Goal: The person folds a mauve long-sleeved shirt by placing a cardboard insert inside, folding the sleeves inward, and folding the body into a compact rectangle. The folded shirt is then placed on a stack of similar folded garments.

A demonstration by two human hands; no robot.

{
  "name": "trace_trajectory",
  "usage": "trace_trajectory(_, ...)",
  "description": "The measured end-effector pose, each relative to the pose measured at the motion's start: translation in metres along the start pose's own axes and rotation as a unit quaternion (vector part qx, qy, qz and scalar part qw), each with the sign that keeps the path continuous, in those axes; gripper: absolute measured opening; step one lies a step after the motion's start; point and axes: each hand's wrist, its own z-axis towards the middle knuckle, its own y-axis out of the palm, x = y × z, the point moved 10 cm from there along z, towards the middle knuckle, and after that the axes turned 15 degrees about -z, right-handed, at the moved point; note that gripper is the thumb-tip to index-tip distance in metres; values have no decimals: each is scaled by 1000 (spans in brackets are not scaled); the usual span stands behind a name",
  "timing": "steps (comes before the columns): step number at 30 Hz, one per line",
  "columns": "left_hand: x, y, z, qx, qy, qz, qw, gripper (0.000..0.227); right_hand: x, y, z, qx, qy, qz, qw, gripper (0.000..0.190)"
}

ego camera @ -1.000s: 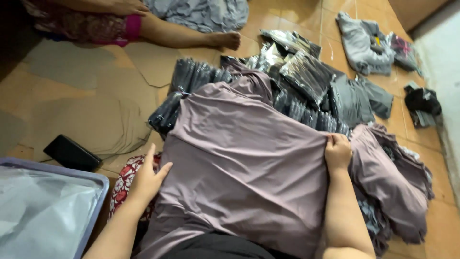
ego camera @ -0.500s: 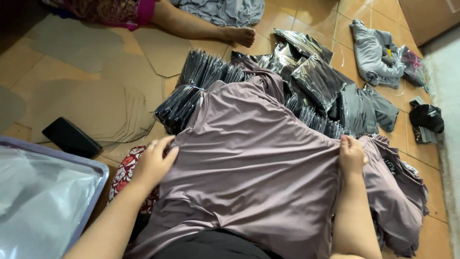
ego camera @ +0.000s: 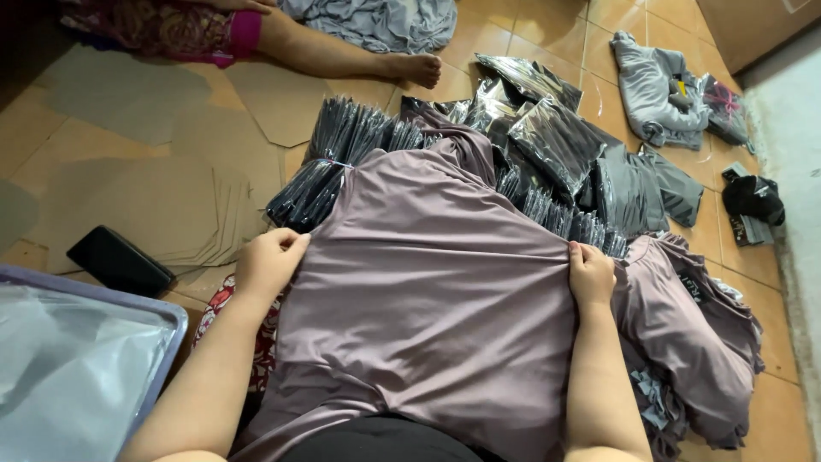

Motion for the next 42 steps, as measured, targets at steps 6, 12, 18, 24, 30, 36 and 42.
trace_trajectory(6,49,22,6,-76,-14,-65,995,31,-5,-1,1,12,-7,11,1000,41)
trace_trajectory(12,25,56,48,3,95,-45,994,22,9,8,2,-6,70,28,997,43)
trace_trajectory(18,51,55,31,51,217,69,972,34,7,9,8,-24,87,15,996,42)
trace_trajectory(24,128,103,37,86,400,211,888,32,-15,-2,9,13,11,-32,999,46)
trace_trajectory(30,144,166,73,-144,288,243,915,44,-18,-15,3,43,15,-54,998,44)
trace_trajectory(36,128,153,115,-102,151,205,962,47,-11,-8,7,29,22,-37,999,42)
trace_trajectory(42,102,126,125,-65,126,149,979,49,6,10,16,34,3,-56,998,43)
